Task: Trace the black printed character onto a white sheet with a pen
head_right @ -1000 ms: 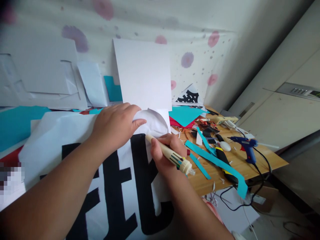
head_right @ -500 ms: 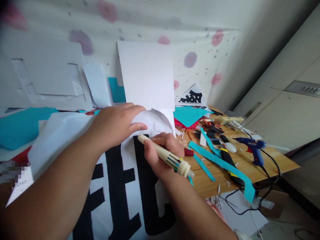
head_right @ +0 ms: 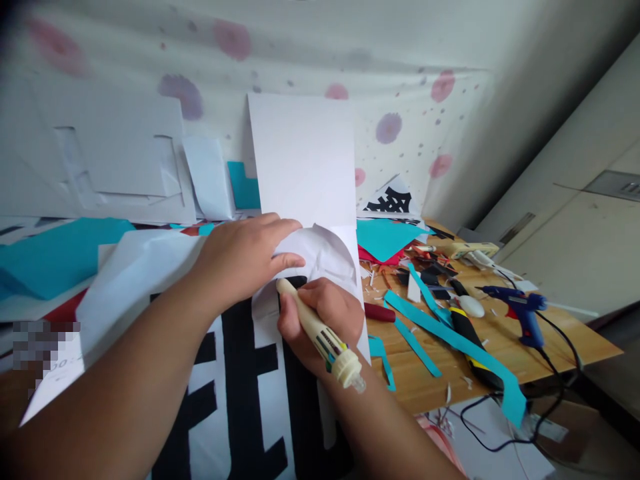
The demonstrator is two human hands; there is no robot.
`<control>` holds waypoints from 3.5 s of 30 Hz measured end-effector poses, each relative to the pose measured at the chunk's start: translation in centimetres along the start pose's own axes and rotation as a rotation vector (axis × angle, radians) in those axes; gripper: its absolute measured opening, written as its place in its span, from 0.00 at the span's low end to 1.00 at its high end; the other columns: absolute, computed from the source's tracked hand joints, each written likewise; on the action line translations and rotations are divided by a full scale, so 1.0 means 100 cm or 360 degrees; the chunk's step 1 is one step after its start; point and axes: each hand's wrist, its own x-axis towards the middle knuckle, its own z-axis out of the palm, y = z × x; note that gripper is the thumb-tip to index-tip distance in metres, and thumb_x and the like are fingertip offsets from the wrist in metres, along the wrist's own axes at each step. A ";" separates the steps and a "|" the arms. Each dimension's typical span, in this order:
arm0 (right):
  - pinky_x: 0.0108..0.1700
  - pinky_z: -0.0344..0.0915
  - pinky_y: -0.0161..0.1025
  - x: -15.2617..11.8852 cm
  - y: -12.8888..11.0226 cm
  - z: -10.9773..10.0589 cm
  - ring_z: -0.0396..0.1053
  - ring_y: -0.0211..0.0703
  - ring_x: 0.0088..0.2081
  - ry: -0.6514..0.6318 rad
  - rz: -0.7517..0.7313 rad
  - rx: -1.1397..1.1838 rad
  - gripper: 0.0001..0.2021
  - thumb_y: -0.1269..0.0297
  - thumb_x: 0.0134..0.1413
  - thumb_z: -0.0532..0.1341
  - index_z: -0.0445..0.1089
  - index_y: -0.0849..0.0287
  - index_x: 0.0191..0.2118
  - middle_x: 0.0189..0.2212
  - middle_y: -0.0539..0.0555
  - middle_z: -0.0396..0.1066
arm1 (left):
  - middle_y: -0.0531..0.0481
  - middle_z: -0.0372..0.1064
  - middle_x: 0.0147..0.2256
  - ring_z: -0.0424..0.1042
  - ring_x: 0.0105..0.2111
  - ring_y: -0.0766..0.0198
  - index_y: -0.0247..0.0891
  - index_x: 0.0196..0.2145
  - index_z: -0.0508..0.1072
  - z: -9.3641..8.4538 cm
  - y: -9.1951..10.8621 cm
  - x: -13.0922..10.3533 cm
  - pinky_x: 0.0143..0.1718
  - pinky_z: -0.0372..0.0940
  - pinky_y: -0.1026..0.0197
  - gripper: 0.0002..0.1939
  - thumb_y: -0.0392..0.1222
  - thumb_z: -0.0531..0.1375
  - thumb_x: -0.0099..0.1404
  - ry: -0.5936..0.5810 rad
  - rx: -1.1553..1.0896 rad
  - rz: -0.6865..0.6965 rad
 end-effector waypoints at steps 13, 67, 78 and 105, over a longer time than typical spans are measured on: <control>0.20 0.63 0.31 -0.004 0.003 -0.002 0.69 0.35 0.18 0.0153 0.0026 -0.0073 0.08 0.70 0.50 0.66 0.65 0.56 0.26 0.21 0.47 0.73 | 0.50 0.75 0.40 0.75 0.37 0.53 0.45 0.48 0.74 0.001 0.002 0.000 0.29 0.55 0.56 0.18 0.55 0.62 0.65 0.0020 -0.0006 0.0012; 0.23 0.60 0.35 -0.010 0.018 -0.007 0.63 0.35 0.19 0.0429 0.0387 0.0154 0.11 0.69 0.52 0.64 0.63 0.56 0.23 0.19 0.44 0.66 | 0.50 0.75 0.40 0.75 0.38 0.52 0.45 0.48 0.73 0.003 0.002 0.001 0.30 0.57 0.56 0.17 0.55 0.61 0.65 -0.0014 0.0019 -0.0001; 0.39 0.74 0.47 -0.022 0.033 -0.024 0.77 0.46 0.36 0.0663 0.0501 0.0410 0.14 0.58 0.58 0.64 0.69 0.56 0.48 0.36 0.53 0.76 | 0.48 0.75 0.45 0.75 0.43 0.50 0.45 0.52 0.72 0.002 -0.001 0.002 0.34 0.61 0.54 0.20 0.55 0.59 0.67 -0.0061 -0.0039 -0.0027; 0.39 0.68 0.46 -0.012 0.033 -0.034 0.72 0.49 0.33 -0.0117 0.0322 -0.0234 0.08 0.66 0.52 0.60 0.72 0.54 0.39 0.29 0.52 0.73 | 0.40 0.50 0.68 0.51 0.66 0.42 0.44 0.67 0.53 0.001 -0.019 -0.025 0.64 0.42 0.33 0.45 0.52 0.67 0.57 -0.0204 -0.0144 -0.0172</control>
